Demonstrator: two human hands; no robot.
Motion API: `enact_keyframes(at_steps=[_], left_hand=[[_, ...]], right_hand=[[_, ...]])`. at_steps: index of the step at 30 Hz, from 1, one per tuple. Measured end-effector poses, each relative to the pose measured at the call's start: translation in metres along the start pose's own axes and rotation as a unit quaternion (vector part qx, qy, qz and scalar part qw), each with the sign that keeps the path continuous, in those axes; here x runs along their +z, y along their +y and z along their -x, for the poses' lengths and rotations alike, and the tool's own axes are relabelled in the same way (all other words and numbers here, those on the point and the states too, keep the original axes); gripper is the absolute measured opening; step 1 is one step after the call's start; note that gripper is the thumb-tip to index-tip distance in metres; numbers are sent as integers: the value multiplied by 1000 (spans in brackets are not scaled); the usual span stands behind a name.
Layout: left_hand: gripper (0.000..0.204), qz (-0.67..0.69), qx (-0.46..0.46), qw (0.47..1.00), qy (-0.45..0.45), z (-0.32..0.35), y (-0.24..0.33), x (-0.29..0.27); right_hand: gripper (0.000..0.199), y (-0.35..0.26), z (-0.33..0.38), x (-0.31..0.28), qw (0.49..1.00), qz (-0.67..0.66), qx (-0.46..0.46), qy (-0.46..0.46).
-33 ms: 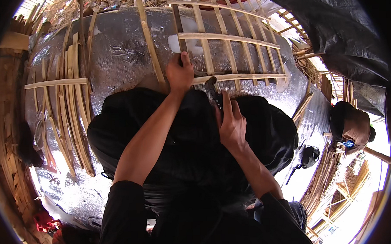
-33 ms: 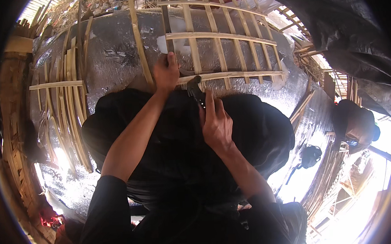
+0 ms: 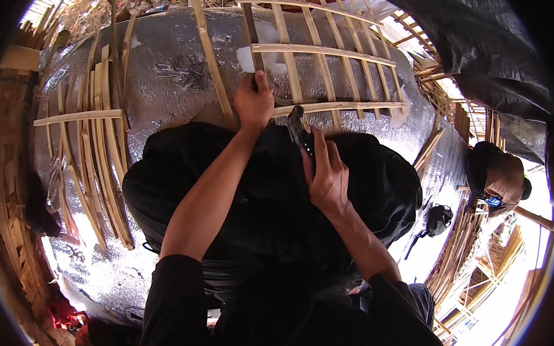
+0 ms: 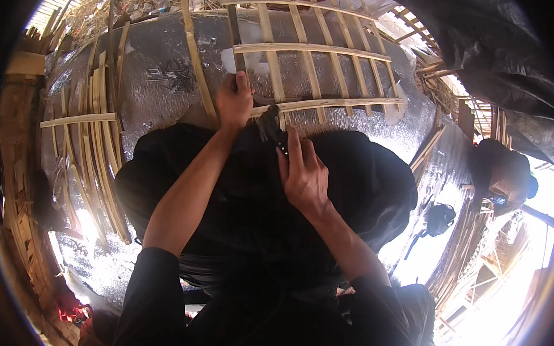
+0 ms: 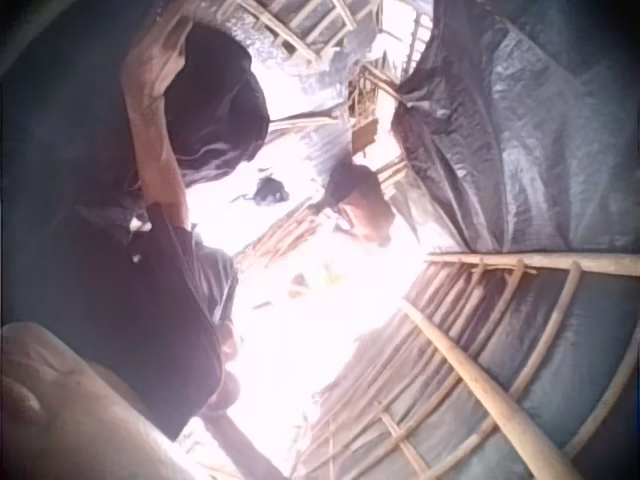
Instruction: The person assembles a wooden lattice by positioning slats and hammering nails to secure them.
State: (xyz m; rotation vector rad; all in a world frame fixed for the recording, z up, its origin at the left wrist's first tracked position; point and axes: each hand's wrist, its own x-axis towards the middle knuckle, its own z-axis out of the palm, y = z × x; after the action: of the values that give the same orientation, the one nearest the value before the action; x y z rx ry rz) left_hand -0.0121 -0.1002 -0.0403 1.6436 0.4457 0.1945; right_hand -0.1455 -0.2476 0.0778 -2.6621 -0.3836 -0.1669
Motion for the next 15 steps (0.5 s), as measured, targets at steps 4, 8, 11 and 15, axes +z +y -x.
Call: enact_keyframes(at_steps=[4, 8, 11, 15], left_hand=[[42, -45, 37, 998, 0, 0, -12, -1], [42, -25, 7, 1000, -8, -1, -2, -1], [42, 21, -21, 999, -12, -7, 0, 1], [43, 0, -7, 1000, -16, -14, 2, 0]], right_hand=[[49, 24, -9, 14, 989, 96, 80, -81], [44, -1, -22, 1, 998, -22, 6, 51], [41, 5, -16, -8, 990, -88, -14, 110], [27, 25, -25, -14, 984, -112, 141, 15]])
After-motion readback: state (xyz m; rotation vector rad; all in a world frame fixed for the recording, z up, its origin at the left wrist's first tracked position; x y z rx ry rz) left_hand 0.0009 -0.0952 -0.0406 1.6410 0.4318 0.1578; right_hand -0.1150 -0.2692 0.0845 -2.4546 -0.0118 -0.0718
